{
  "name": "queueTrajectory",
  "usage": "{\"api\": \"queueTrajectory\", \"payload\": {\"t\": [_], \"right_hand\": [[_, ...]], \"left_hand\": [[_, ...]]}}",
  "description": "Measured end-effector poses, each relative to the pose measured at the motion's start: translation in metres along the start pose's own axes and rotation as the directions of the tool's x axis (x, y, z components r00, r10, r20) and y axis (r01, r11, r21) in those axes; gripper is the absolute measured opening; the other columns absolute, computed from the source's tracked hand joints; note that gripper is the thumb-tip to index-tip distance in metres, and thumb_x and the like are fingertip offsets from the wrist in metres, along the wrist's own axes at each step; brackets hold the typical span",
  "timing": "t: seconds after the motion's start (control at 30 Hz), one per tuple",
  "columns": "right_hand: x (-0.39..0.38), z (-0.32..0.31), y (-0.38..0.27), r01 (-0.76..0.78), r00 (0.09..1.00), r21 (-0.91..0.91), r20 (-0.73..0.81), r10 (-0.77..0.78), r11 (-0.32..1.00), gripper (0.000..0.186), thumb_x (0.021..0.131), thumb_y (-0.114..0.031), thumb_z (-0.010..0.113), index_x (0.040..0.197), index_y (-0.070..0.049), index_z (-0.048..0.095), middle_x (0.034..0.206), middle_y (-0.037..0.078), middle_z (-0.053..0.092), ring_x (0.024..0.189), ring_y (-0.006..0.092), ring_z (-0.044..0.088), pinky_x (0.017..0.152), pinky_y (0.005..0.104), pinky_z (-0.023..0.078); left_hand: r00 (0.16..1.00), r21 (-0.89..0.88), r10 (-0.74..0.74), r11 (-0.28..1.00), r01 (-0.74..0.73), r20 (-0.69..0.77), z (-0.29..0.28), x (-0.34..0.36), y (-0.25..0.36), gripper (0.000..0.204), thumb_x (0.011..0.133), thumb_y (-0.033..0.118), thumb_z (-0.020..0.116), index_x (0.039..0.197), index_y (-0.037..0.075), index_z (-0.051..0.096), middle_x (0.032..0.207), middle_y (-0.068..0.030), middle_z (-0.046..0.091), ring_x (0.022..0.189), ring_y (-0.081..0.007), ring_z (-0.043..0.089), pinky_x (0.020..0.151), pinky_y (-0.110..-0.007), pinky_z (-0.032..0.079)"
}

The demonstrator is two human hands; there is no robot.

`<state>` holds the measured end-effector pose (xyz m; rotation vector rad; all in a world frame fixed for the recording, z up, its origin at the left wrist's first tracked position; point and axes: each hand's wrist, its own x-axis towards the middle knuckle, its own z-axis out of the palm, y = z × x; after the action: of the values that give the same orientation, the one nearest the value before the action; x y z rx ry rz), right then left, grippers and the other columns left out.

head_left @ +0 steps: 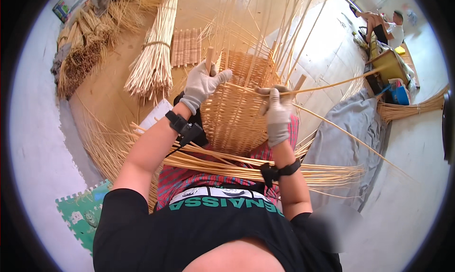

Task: The person weaves a basket by threading long, thin reeds through the vertical spokes of a partially formed rectangular base, handling bundles of materials and tucking the ends into the structure.

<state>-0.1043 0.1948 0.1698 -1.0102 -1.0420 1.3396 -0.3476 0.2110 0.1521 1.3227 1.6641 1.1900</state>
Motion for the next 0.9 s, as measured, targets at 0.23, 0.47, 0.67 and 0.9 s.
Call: {"api": "queueTrajectory", "payload": {"t": [0.23,0.47,0.67,0.9], "right_hand": [[0.01,-0.064,-0.018,0.227,0.935,0.131,-0.307,-0.178,0.965,0.024,0.102,-0.004,0.058,0.121,-0.011,0.046,0.099,0.013,0.073,0.074,0.0136,0.07,0.045,0.0187,0.044],[0.073,-0.022,-0.068,0.268,0.962,-0.417,0.066,-0.265,0.869,0.05,0.096,-0.003,0.061,0.142,-0.012,0.045,0.119,0.016,0.071,0.105,0.0208,0.067,0.085,0.0319,0.052],[0.106,0.052,-0.114,0.282,0.958,-0.534,0.109,-0.265,0.797,0.063,0.094,-0.002,0.055,0.154,-0.013,0.039,0.128,0.016,0.063,0.11,0.0267,0.063,0.101,0.0399,0.051],[-0.043,-0.087,-0.019,0.262,0.89,-0.059,-0.372,-0.265,0.963,0.019,0.106,-0.011,0.047,0.121,-0.003,0.054,0.102,0.012,0.067,0.088,0.021,0.07,0.069,0.0345,0.062]], "left_hand": [[0.918,-0.292,0.393,0.873,-0.391,-0.052,-0.003,-0.027,0.042,0.045,0.104,0.045,0.058,0.129,0.007,0.056,0.087,-0.004,0.065,0.075,-0.0133,0.061,0.071,-0.035,0.054],[0.914,0.357,-0.151,0.934,0.008,0.375,0.059,-0.015,0.055,0.056,0.104,0.058,0.048,0.119,0.006,0.065,0.084,-0.0128,0.069,0.066,-0.0163,0.068,0.066,-0.035,0.054],[0.98,0.409,-0.135,0.91,0.066,0.143,0.065,-0.014,0.043,0.06,0.102,0.057,0.051,0.103,0.0,0.071,0.088,-0.0224,0.072,0.084,-0.0375,0.069,0.08,-0.045,0.053],[0.946,0.273,-0.251,0.943,0.192,0.204,0.064,-0.018,0.063,0.044,0.094,0.047,0.073,0.105,0.005,0.07,0.076,-0.0074,0.066,0.066,-0.0175,0.064,0.063,-0.033,0.053]]}}
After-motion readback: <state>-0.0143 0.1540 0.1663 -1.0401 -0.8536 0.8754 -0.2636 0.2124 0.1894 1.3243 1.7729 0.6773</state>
